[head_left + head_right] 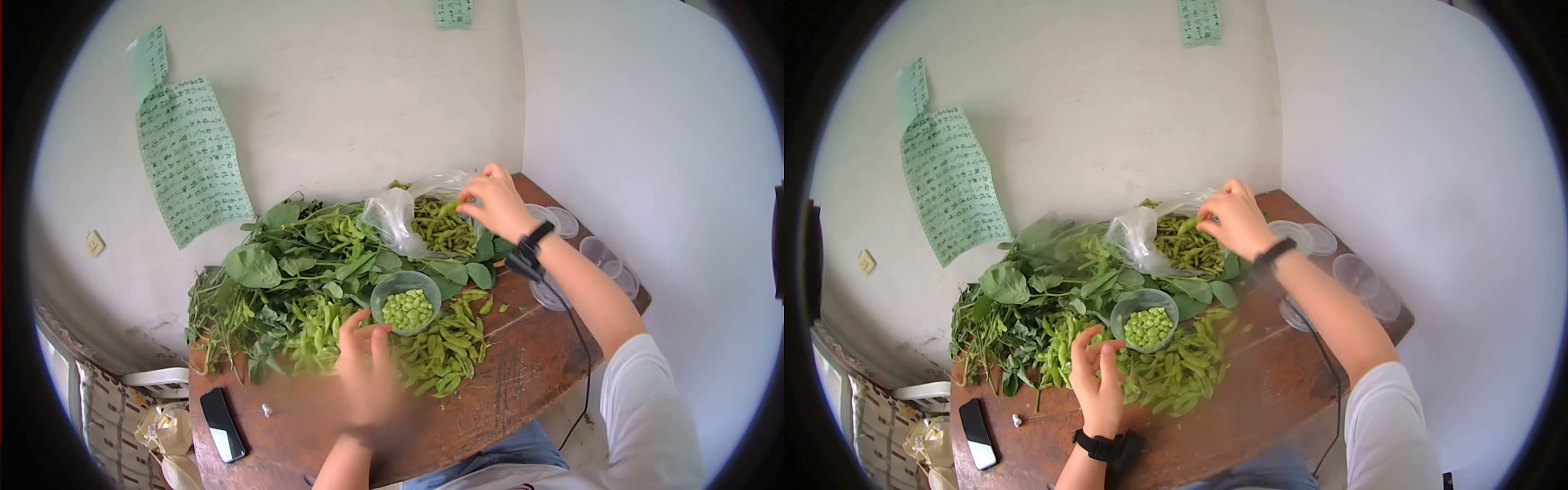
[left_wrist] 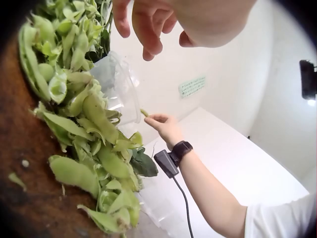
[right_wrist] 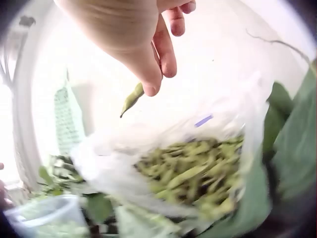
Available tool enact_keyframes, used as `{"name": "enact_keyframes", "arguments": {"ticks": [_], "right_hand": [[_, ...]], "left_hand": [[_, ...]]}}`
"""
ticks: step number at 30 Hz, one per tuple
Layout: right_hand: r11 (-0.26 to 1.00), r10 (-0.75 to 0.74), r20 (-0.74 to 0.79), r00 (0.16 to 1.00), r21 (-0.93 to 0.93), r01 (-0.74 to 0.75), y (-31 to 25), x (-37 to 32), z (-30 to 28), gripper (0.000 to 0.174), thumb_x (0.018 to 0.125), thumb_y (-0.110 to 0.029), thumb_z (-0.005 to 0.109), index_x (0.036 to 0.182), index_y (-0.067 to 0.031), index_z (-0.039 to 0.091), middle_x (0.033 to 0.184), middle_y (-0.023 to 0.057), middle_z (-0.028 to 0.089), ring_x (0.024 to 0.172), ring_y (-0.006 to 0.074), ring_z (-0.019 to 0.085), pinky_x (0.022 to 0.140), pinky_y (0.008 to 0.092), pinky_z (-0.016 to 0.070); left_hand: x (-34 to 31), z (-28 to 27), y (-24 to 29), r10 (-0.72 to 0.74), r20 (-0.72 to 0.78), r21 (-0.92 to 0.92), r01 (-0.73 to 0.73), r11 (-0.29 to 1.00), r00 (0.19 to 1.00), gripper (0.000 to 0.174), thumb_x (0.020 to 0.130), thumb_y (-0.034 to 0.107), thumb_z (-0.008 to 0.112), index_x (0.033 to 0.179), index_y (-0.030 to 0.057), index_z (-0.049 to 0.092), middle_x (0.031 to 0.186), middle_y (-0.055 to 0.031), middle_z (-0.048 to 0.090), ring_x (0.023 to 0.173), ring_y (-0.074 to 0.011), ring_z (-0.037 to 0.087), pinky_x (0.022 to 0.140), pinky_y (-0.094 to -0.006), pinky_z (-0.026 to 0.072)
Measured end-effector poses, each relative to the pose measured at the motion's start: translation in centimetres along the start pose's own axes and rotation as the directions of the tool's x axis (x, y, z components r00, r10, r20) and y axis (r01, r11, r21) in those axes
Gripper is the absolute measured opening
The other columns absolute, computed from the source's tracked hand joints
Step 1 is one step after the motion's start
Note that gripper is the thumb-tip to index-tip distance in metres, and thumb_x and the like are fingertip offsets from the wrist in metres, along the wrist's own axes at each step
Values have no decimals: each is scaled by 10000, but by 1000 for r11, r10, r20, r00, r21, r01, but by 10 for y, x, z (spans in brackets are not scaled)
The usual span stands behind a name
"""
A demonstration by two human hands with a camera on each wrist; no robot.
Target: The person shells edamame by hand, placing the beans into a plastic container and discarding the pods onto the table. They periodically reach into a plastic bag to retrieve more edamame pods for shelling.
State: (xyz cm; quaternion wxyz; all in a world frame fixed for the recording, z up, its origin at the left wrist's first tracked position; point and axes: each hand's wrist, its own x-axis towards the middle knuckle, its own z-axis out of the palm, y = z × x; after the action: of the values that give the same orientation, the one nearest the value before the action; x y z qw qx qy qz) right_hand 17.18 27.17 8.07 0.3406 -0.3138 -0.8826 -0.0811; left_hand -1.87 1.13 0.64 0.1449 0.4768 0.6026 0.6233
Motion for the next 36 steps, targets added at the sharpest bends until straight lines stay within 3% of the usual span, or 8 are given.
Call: {"name": "enact_keyframes", "arguments": {"ticks": [4, 12, 14, 17, 19, 27, 34, 36], "right_hand": [[892, -46, 41, 998, 451, 22, -57, -42, -15, 150, 795, -196, 767, 920, -120, 733, 948, -18, 702, 1101, 235, 412, 993, 393, 351], [815, -307, -158, 939, 466, 345, -105, -81, -6, 210, 774, -119, 764, 980, -154, 737, 924, -38, 654, 981, 225, 476, 839, 328, 438], [777, -191, -104, 976, 591, 215, -111, -87, -3, 265, 789, -88, 746, 1045, -150, 720, 931, -24, 656, 968, 220, 495, 812, 326, 453], [569, 31, 62, 998, 819, -69, -119, -98, 1, 367, 862, -32, 684, 1221, -80, 632, 977, 26, 672, 907, 168, 572, 745, 297, 492], [-147, -22, 546, 838, 827, -543, -123, -105, 4, 346, 906, -66, 665, 1236, 0, 587, 1039, 59, 671, 893, 124, 606, 781, 272, 500], [33, -47, 390, 919, 921, -389, -124, -115, 10, 248, 919, -37, 641, 1155, 39, 644, 1074, 62, 583, 976, 122, 590, 827, 260, 495], [-38, -64, 442, 895, 895, -445, -122, -116, 8, 245, 886, 28, 655, 1130, 15, 673, 1102, 63, 566, 980, 135, 598, 849, 248, 507], [94, -116, 360, 926, 932, -351, -118, -117, 11, 231, 878, 36, 660, 1108, 17, 683, 1093, 71, 568, 979, 139, 597, 830, 247, 510]], "left_hand": [[3, -4, 10, -178, 284, -109, 217, 970, 942, 360, 1042, 246, 398, 1074, -37, 619, 970, -128, 704, 602, -91, 553, 622, -242, 470], [-4, 1, 9, -195, 640, -260, 449, 855, 743, 452, 1060, 311, 344, 1099, -45, 620, 1017, -145, 693, 756, -134, 587, 768, -293, 485], [-7, 3, 7, -246, 645, -268, 516, 814, 723, 333, 1042, 236, 432, 1104, -30, 621, 991, -127, 698, 798, -121, 587, 774, -283, 486], [-6, 4, 10, -302, 588, -189, 491, 851, 750, 249, 1012, 184, 514, 1074, -25, 634, 962, -108, 703, 809, -113, 589, 775, -264, 483], [-7, 5, 10, -318, 593, -170, 502, 848, 739, 247, 1006, 186, 526, 1066, -24, 642, 953, -104, 705, 811, -111, 589, 773, -261, 482], [-6, 6, 5, -345, 629, -203, 576, 792, 696, 289, 992, 229, 569, 1087, -27, 665, 926, -97, 707, 803, -106, 585, 752, -256, 483], [-6, 5, -3, -323, 683, -296, 653, 698, 655, 258, 979, 220, 591, 1074, -5, 675, 931, -94, 708, 779, -106, 594, 697, -255, 475], [-6, 6, -1, -325, 667, -298, 640, 708, 670, 246, 971, 213, 604, 1067, -2, 679, 925, -94, 710, 759, -99, 586, 679, -247, 467]]}}
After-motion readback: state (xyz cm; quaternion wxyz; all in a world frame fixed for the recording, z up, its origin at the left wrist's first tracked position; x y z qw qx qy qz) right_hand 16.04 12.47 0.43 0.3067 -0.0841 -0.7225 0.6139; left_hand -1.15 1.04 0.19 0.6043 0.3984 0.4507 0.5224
